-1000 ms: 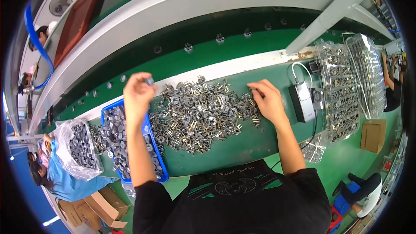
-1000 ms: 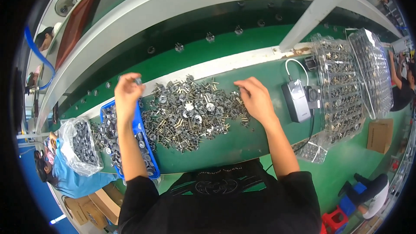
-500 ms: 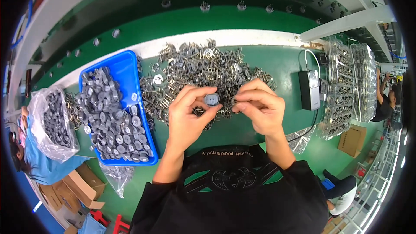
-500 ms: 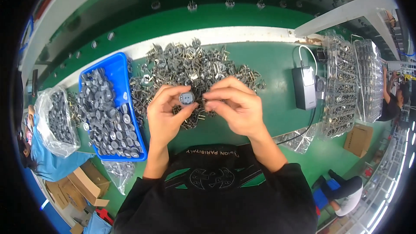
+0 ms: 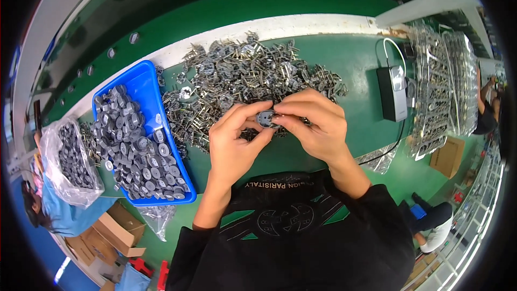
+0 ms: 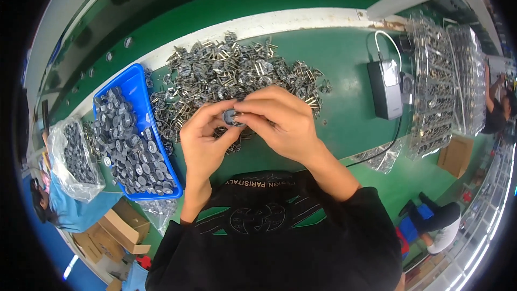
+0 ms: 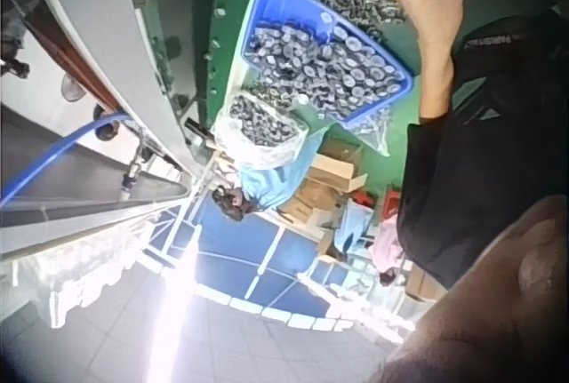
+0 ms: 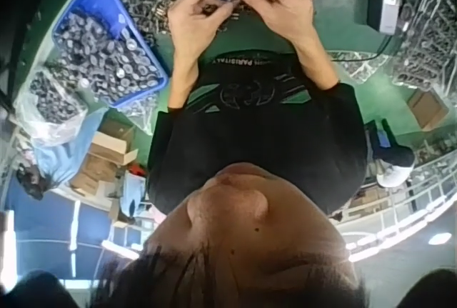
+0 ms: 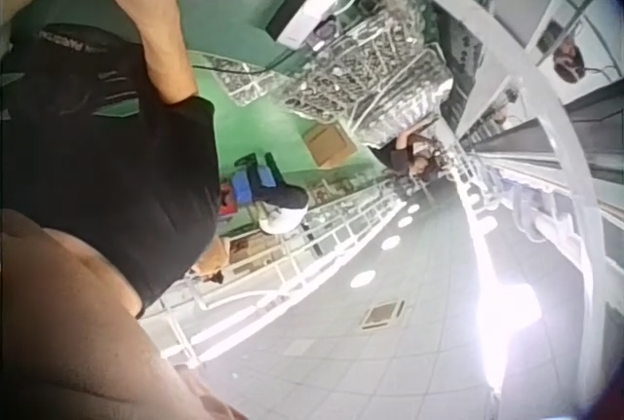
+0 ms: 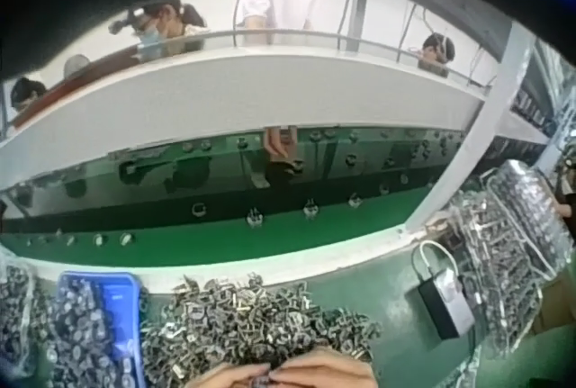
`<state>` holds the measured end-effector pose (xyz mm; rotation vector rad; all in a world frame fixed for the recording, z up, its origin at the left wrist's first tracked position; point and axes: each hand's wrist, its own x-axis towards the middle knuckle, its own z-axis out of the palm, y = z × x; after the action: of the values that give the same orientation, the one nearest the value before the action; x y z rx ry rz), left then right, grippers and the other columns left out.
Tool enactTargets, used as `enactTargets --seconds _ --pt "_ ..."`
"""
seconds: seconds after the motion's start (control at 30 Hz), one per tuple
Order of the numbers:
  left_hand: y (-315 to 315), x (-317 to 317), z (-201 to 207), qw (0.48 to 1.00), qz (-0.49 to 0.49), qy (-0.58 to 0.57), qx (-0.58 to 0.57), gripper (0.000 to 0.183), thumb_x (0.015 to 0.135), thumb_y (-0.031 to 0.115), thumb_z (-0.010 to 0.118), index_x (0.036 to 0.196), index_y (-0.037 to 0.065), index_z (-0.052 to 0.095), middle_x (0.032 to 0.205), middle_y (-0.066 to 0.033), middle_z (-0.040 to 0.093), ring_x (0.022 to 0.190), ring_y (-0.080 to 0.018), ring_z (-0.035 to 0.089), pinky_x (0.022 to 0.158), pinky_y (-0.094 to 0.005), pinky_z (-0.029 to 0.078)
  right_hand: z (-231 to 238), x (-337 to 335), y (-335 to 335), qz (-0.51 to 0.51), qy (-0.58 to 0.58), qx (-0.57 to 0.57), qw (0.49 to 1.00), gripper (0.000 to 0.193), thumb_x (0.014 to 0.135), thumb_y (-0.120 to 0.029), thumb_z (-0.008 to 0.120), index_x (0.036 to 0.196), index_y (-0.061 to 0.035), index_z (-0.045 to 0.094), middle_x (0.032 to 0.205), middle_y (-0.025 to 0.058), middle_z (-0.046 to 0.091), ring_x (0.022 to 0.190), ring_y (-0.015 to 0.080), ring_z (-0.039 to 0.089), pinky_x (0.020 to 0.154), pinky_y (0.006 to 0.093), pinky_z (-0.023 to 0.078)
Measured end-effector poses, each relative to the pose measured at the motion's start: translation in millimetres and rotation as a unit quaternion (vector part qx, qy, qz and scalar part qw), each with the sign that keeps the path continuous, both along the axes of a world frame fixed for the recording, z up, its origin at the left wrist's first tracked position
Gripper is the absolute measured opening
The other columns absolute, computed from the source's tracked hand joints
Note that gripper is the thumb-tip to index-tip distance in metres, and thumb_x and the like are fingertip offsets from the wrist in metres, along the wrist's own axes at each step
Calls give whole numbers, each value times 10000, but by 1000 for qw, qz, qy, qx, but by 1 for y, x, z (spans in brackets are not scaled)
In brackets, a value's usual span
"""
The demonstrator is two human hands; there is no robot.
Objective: The person repeatedly takes grey plastic bases and metal components, inserts the metal components into the bases by hand to assemble them, and places items onto the conveyor line.
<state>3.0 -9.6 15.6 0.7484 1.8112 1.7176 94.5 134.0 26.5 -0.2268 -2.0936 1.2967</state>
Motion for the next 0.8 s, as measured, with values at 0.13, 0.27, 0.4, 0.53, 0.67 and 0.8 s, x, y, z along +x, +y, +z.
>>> enactTargets --seconds 0.13,0.27,0.4,0.53,0.67,0.8 --pt "5 4 8 999 -9 12 -37 442 721 -100 727 1142 24 670 984 -73 639 779 -118 684 600 -199 489 0 3 1 -10 13 27 999 187 684 37 760 853 0 688 862 82 642 718 223 635 600 310 519" --pt "13 7 6 999 -14 21 -23 460 716 -121 724 1149 25 671 987 -68 631 785 -111 675 607 -192 495 -4 6 2 -31 29 46 998 203 693 41 745 877 -10 675 863 77 638 725 223 637 594 313 521" --pt "16 6 9 997 -41 -63 20 481 747 -132 716 1208 -22 634 1052 -92 594 838 -112 655 634 -199 507 -15 6 3 -47 55 67 995 223 677 69 739 885 -2 699 882 87 655 724 212 632 591 296 514" --pt "0 -17 16 989 -61 -131 11 376 798 -172 647 1152 -48 657 1060 -89 573 805 -93 609 661 -184 492 0 9 16 30 28 65 997 252 727 18 740 974 -22 704 904 83 662 722 222 638 604 308 519" --pt "4 -65 36 985 42 131 -103 219 830 -56 680 1042 -8 708 976 -57 593 772 -86 601 668 -198 479 -10 20 60 -170 -132 124 969 253 785 -19 664 1035 -55 672 912 104 606 781 301 616 684 381 522" --pt "33 -149 34 963 53 164 -208 193 860 93 685 1032 12 713 893 -84 674 764 -122 641 681 -252 493 -10 48 101 -141 -280 168 935 263 779 -25 634 1038 -33 679 937 99 611 867 303 600 730 390 504"
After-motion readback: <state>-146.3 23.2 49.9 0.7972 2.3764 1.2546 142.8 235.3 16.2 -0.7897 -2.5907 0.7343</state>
